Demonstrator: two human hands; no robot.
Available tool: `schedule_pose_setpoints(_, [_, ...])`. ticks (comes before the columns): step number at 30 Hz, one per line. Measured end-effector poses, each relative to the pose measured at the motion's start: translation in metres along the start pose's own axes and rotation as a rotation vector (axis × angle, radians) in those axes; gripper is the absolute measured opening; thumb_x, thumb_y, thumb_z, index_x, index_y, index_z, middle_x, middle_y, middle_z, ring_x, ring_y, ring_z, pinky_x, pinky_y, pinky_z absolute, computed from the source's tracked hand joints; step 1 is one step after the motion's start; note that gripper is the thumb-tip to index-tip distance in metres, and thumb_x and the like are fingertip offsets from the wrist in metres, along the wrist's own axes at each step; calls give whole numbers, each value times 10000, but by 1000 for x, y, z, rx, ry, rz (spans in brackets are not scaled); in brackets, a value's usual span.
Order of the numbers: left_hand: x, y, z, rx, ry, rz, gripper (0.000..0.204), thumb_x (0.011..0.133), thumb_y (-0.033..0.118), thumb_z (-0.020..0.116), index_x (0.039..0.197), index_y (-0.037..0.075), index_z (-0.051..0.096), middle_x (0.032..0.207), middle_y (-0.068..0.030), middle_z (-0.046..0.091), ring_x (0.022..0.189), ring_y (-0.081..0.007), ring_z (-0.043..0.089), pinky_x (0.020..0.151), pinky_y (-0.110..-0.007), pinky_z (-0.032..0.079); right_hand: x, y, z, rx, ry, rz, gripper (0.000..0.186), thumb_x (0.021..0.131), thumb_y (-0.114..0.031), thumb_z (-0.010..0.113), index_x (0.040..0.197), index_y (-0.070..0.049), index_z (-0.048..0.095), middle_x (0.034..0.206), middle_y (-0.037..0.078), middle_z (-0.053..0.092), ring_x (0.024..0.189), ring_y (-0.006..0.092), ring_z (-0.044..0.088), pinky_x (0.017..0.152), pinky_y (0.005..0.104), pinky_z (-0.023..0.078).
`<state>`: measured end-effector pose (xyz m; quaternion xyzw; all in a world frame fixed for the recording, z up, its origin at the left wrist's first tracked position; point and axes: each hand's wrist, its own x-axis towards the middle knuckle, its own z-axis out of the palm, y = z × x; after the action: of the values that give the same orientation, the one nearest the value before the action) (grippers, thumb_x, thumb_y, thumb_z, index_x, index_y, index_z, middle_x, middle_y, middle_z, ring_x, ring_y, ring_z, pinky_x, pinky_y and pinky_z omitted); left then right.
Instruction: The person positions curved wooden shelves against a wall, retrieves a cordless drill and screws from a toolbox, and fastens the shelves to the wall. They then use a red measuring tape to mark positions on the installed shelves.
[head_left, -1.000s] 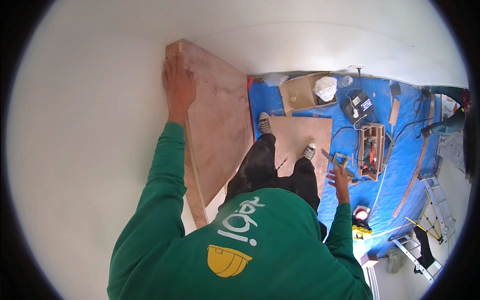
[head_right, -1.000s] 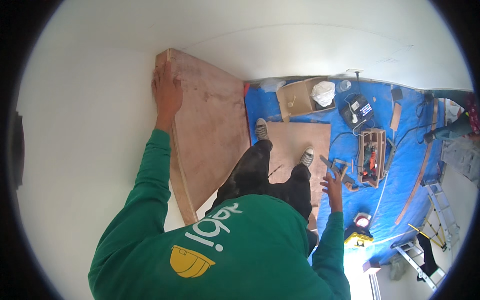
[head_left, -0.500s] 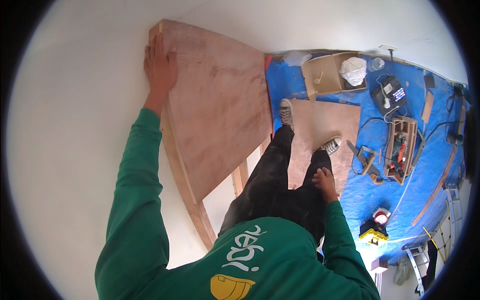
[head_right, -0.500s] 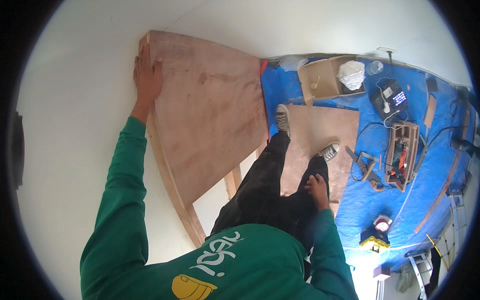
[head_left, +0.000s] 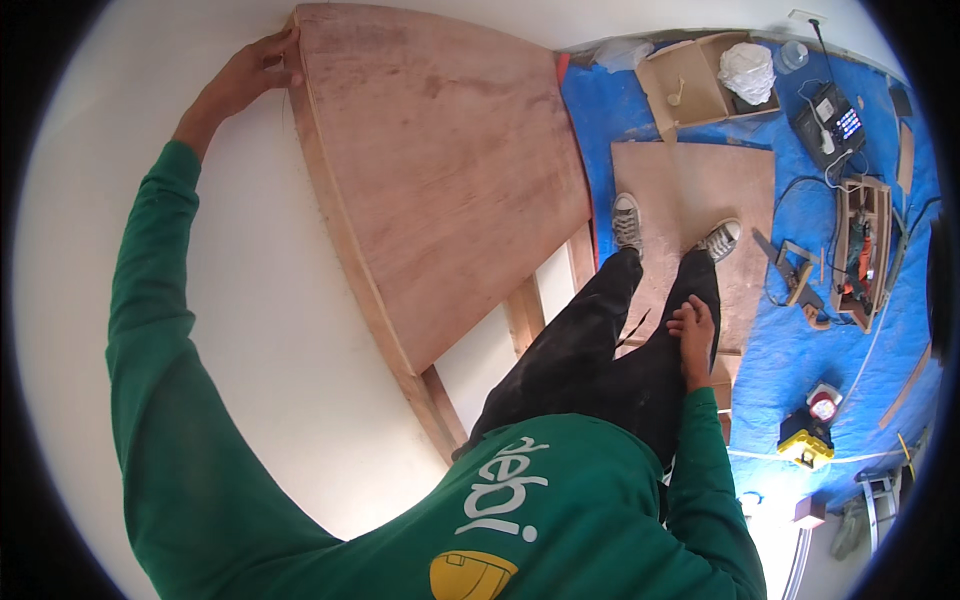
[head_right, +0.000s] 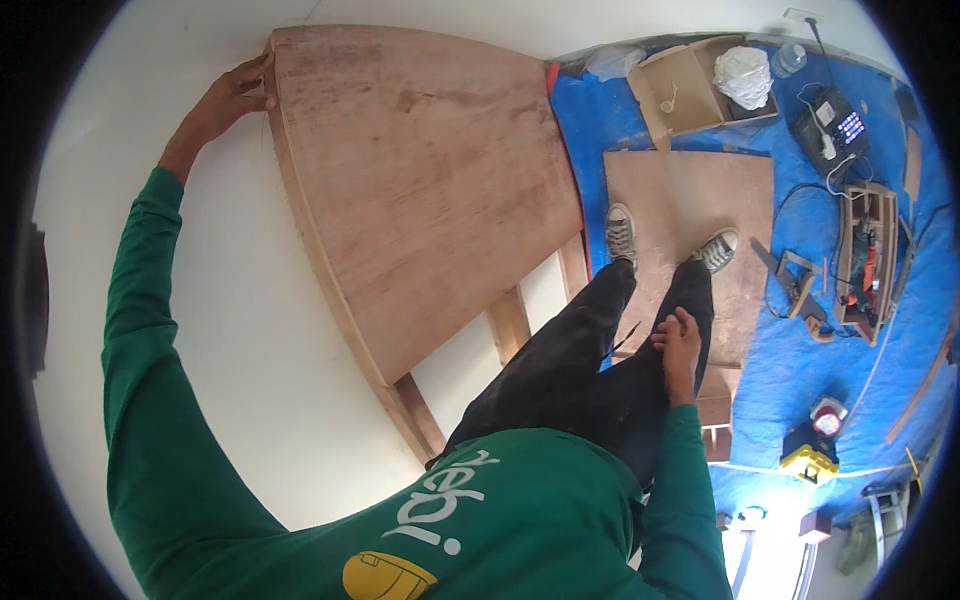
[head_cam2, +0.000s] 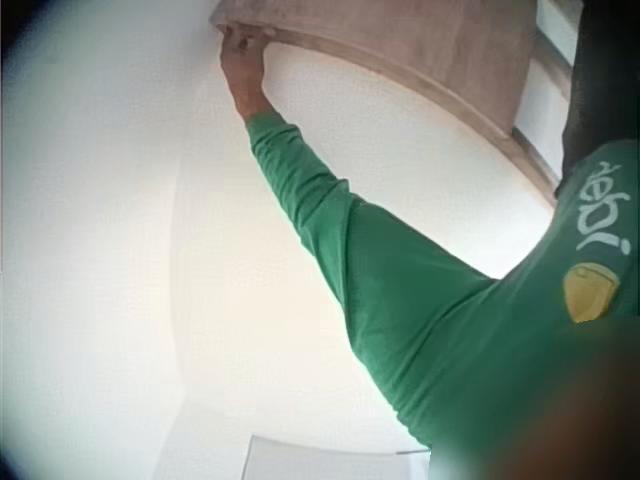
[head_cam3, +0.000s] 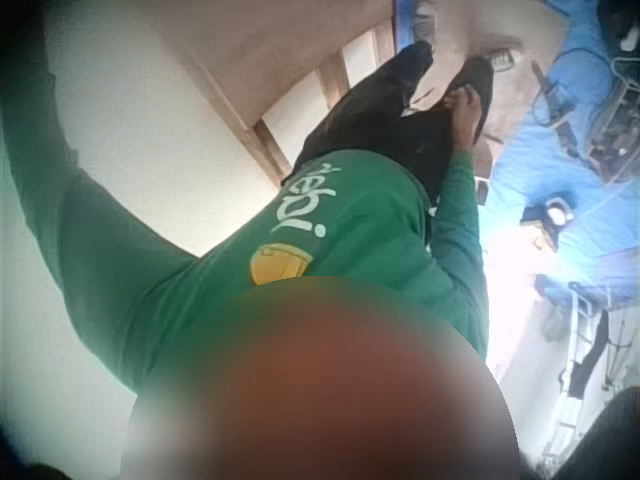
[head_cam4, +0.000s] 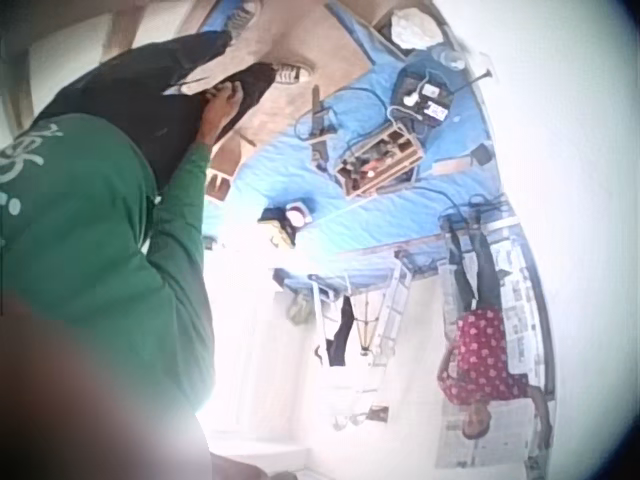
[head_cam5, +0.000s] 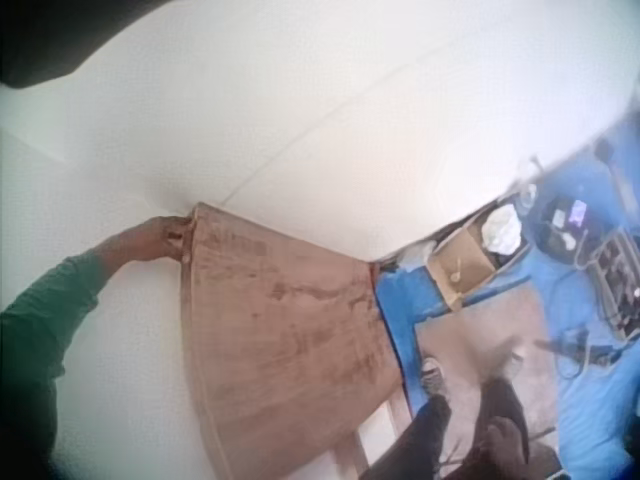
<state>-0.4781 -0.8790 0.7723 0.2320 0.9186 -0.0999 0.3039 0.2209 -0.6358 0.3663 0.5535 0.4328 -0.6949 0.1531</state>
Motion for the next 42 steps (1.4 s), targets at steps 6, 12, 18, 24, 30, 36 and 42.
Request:
schedule_pose_setpoints(6, [-15,9,25,93,77,57,1067,882,317,874,1705,64,243,1736,-199,322,1584,-362,356,1303,-458,326,-5,16,6,156,14,49,477,1102,-222,569,1510,18,511,1033,114,698,780,160,700,675,276,590])
schedule_pose_setpoints(12, [-13,7,25,98,84,91,1083,875,333,879,1707,66,239,1770,-165,258,1626,-323,269,1317,-453,290,-5,22,16,194,29,77,473,1107,-217,558,1515,16,506,1041,119,691,773,168,699,671,280,596])
schedule_pose_setpoints(18, [-14,3,29,43,97,82,1100,852,313,897,1703,62,246,1780,-144,242,1633,-295,259,1326,-442,259,5,22,25,203,25,101,496,1096,-236,580,1516,16,503,1017,112,681,747,172,698,648,286,594])
schedule_pose_setpoints(24, [-11,-6,30,-80,117,85,1011,843,220,887,1671,30,337,1763,-165,284,1624,-306,283,1320,-391,258,17,28,27,197,20,102,466,1081,-234,604,1468,14,529,970,107,674,693,176,694,597,298,592])
schedule_pose_setpoints(30, [-5,-14,38,-27,168,183,1081,759,256,906,1666,41,357,1753,-196,289,1580,-361,346,1291,-408,312,19,18,15,-31,11,59,336,1065,-284,628,1314,-59,624,918,83,693,699,188,715,596,311,603])
schedule_pose_setpoints(36, [-16,-13,76,-150,241,25,913,834,255,840,1628,52,435,1675,-225,422,1529,-388,428,1266,-411,356,-31,-50,-42,-103,-28,-53,425,1048,-265,638,1379,-2,599,985,121,720,730,200,726,607,323,582])
schedule_pose_setpoints(42, [-65,40,189,-209,856,-26,495,993,24,516,1478,-64,557,1566,-252,527,1467,-478,458,1264,-479,361,-76,-71,-120,-156,107,-78,382,1048,-350,631,1303,-67,621,1020,115,713,805,225,732,663,367,577])
